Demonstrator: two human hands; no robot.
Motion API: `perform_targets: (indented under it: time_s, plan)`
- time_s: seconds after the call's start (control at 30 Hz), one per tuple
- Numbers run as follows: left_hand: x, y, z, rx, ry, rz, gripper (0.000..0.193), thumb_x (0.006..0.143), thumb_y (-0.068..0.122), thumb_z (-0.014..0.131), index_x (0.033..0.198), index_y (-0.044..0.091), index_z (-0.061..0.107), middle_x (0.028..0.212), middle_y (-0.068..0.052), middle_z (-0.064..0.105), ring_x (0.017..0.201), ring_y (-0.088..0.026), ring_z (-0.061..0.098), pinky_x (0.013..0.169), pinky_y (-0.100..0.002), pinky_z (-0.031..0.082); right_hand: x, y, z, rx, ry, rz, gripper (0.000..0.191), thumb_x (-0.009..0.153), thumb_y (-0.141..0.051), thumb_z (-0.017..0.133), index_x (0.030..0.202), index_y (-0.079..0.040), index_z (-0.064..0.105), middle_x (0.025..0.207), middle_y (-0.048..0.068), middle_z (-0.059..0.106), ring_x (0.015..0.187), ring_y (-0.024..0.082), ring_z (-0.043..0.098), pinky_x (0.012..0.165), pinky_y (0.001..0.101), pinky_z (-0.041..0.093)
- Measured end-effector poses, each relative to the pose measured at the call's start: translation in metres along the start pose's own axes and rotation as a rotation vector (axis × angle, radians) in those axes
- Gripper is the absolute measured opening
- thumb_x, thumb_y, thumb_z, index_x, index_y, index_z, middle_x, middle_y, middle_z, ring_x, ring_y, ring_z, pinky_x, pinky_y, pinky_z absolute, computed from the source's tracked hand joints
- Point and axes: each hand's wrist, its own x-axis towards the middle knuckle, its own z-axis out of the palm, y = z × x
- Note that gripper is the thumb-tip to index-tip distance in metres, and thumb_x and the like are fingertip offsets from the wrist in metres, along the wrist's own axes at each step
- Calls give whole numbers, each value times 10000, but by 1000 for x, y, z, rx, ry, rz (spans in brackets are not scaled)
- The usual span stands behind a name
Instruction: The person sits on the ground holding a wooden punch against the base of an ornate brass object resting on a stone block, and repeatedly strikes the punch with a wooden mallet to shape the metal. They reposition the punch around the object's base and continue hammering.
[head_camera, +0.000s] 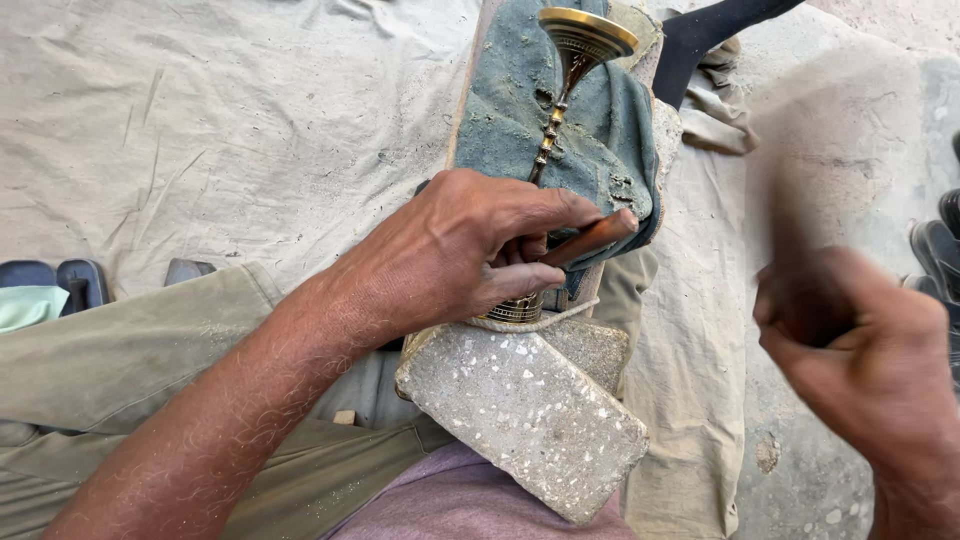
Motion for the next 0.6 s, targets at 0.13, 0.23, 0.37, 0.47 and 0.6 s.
perform_targets:
  time_s: [0.13,0.23,0.37,0.47,0.6]
  plan:
    - [-3,0,-1,-73,31,18,565,839,148,840,1366,79,645,1133,-88,775,942,-225,780,801,-342,629,-7,0,6,159,127,32,338,810,63,767,1118,-37,668,920,94,718,776,166,717,673,303,591]
    - [-6,-2,0,-29,76,111,554,880,155,845,1386,74,636,1207,-92,768,1053,-244,771,875,-342,633,-7,-1,7,205,115,78,326,832,20,739,1135,-76,667,933,70,725,736,157,733,581,313,601]
    - [-4,-5,0,-16,-2,5,557,832,174,860,1344,94,656,1081,-87,777,933,-226,779,801,-345,628,0,-2,5,141,137,-28,295,817,28,744,1097,-21,667,948,87,721,878,161,731,779,333,628]
    - [-2,-5,0,-16,-6,9,562,829,171,860,1344,94,647,1097,-91,773,925,-227,777,790,-345,625,2,-2,4,-136,16,66,253,814,62,776,1045,-15,708,832,111,730,752,198,735,717,366,627]
    - [-4,-2,-1,-55,36,85,576,864,149,846,1394,97,627,1170,-89,768,967,-218,780,828,-330,634,-3,-6,5,70,160,-94,272,817,95,753,1066,38,661,945,138,710,884,218,722,807,363,623]
